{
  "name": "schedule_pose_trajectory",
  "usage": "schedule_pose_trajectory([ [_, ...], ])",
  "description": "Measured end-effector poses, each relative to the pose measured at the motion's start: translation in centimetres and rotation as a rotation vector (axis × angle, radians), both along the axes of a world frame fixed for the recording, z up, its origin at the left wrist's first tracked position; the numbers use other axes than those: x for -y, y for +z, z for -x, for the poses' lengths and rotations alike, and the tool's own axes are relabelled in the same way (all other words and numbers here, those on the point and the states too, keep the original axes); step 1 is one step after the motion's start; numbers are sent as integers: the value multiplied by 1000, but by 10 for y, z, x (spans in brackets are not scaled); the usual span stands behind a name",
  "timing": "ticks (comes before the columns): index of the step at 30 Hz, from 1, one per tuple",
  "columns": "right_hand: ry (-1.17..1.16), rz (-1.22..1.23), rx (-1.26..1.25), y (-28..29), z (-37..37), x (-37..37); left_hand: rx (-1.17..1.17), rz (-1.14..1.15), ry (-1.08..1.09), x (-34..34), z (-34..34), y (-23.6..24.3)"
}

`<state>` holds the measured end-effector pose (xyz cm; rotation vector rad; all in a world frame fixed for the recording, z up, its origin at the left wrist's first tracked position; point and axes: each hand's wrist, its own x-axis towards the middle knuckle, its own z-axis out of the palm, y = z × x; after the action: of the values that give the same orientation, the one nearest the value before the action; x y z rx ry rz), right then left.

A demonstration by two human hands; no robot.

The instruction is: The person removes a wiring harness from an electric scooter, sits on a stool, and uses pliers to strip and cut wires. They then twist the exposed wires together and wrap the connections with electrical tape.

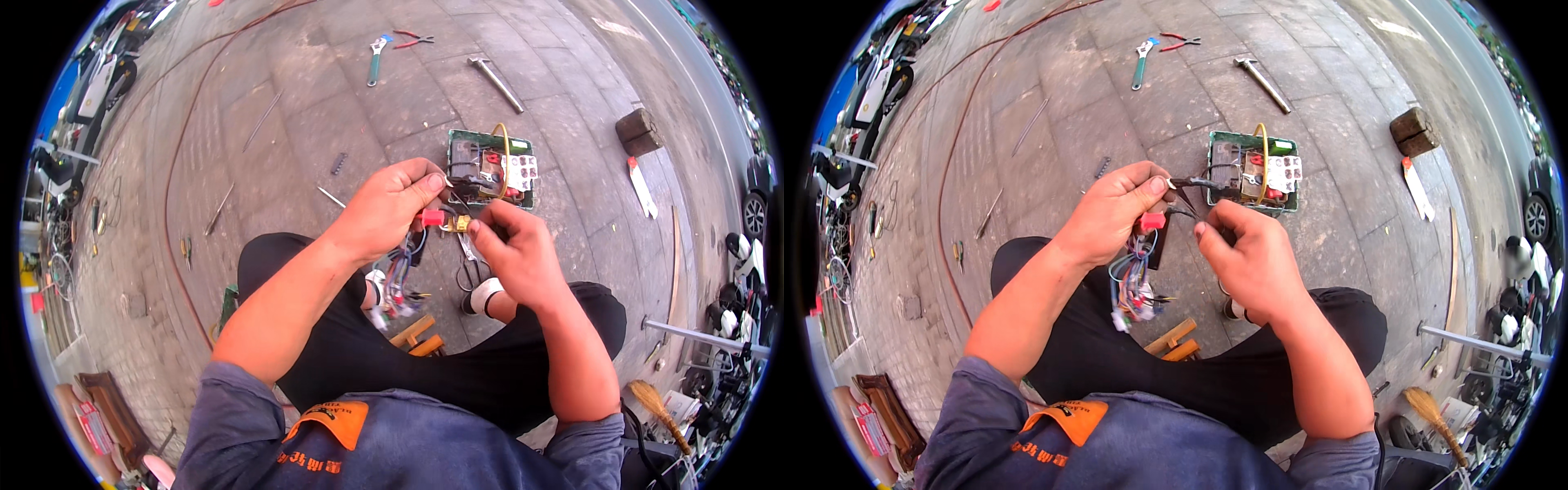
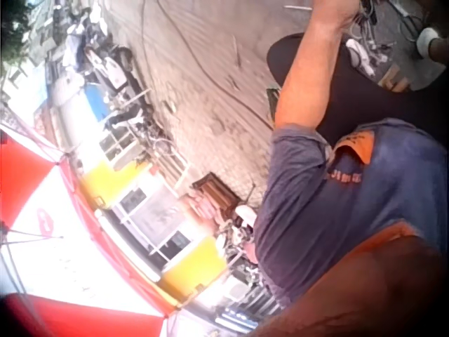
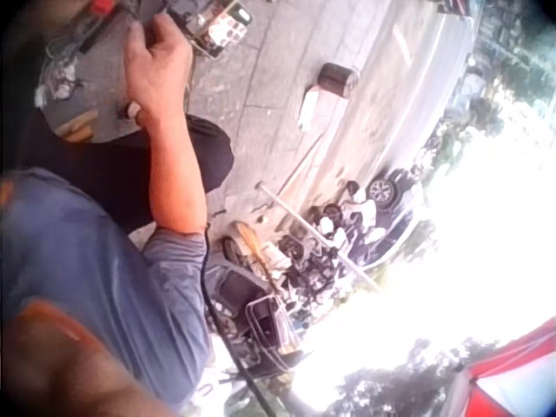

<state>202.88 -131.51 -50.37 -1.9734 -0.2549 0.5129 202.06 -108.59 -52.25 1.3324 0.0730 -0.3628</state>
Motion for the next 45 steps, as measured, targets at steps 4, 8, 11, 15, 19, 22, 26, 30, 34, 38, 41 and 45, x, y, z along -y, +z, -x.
schedule_pose_trajectory([
  [4,-78,-228,-195,-21,-27,-1,23,154,-93,-1,4,7],
  [8,-87,-146,26,-31,-46,-1,-36,174,-251,-2,6,10],
  [11,-117,-136,242,-17,-54,1,-119,-52,-482,-11,2,19],
  [15,5,-35,573,13,-47,-1,133,-738,-533,-5,5,17],
  [19,232,-42,650,28,-2,-9,86,-693,-245,-1,13,-11],
  [22,264,151,484,27,8,-8,126,-373,23,-10,1,-23],
  [26,59,217,132,5,-13,4,-100,132,-13,-16,4,12],
  [30,27,31,45,-29,-25,7,-124,327,-201,1,7,18],
  [34,73,-26,255,-29,-31,-2,-30,133,-436,9,14,1],
  [38,91,96,822,8,-49,18,-33,-229,-794,4,10,17],
  [41,56,74,779,34,-37,25,-47,-516,-555,8,11,-2],
  [45,245,15,638,52,0,27,-146,-330,-149,3,4,-7],
])
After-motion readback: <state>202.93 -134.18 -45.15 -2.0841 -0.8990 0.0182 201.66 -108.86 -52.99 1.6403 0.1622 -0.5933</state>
